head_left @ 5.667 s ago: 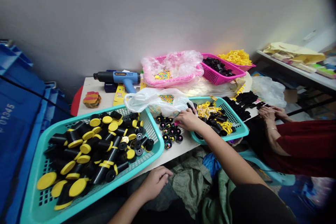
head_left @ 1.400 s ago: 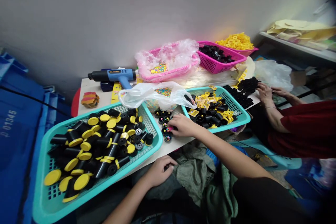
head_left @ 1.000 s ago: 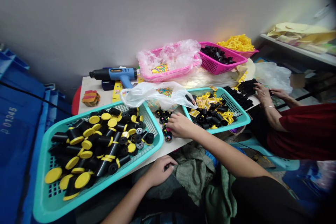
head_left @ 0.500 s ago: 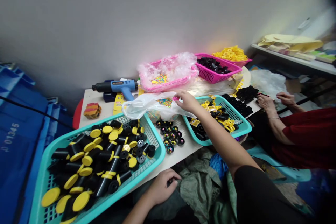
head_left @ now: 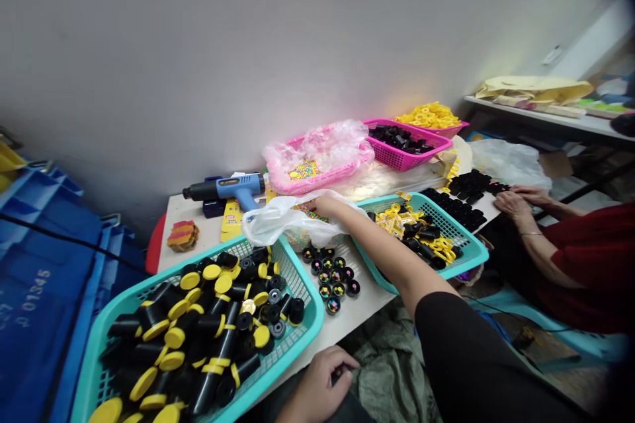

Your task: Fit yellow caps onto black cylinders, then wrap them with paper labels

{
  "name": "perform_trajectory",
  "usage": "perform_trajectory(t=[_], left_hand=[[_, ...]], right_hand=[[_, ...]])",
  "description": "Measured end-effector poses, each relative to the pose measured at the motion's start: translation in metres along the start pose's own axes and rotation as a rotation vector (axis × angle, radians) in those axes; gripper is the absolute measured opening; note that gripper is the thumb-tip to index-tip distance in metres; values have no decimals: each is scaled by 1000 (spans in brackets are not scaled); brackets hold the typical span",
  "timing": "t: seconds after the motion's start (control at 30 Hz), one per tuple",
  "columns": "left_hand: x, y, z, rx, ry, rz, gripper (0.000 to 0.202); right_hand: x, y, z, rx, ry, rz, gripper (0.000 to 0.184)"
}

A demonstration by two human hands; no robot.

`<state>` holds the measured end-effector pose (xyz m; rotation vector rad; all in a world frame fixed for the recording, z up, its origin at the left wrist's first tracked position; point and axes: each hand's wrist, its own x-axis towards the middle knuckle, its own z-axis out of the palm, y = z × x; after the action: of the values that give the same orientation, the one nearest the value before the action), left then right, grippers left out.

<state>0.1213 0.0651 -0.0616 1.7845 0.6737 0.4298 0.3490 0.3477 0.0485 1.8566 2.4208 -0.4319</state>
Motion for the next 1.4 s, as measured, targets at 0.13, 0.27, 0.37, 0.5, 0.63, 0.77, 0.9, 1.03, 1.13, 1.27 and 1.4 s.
perform_trajectory(t=[0.13,0.27,0.37,0.5,0.63,0.77,0.9,1.03,1.13,1.27,1.4], left_hand=[[0,1,-1,-3,9,5,24],[0,4,-2,-3,8,-7,24],[-1,7,-4,2,-4,-20,24],[-1,11,-6,5,-18,-17,24],[0,12,-6,4,-26,-9,25],[0,11,-6,-1,-31,6,24],[0,12,-6,8,-32,13,24],[0,12,-5,24,-28,-9,25],[-1,12,-5,30,-33,-17,27],[-1,13,-8,25,-56,-17,29],[0,11,-8,9,-62,-20,28]], right_hand=[[-5,5,-3,192,6,-121,19],[-25,6,-8,356,140,-152,22],[-51,4,-11,439,257,-124,26],[-101,-1,-10,492,385,-68,31],[-154,-12,4,456,462,-29,25],[-182,-26,30,147,422,91,19],[-181,-35,49,-37,332,189,22],[-168,-45,54,-140,302,188,22],[-159,-52,53,-212,262,135,19],[-154,-58,54,-288,243,98,21],[-152,-59,55,-330,238,81,21]])
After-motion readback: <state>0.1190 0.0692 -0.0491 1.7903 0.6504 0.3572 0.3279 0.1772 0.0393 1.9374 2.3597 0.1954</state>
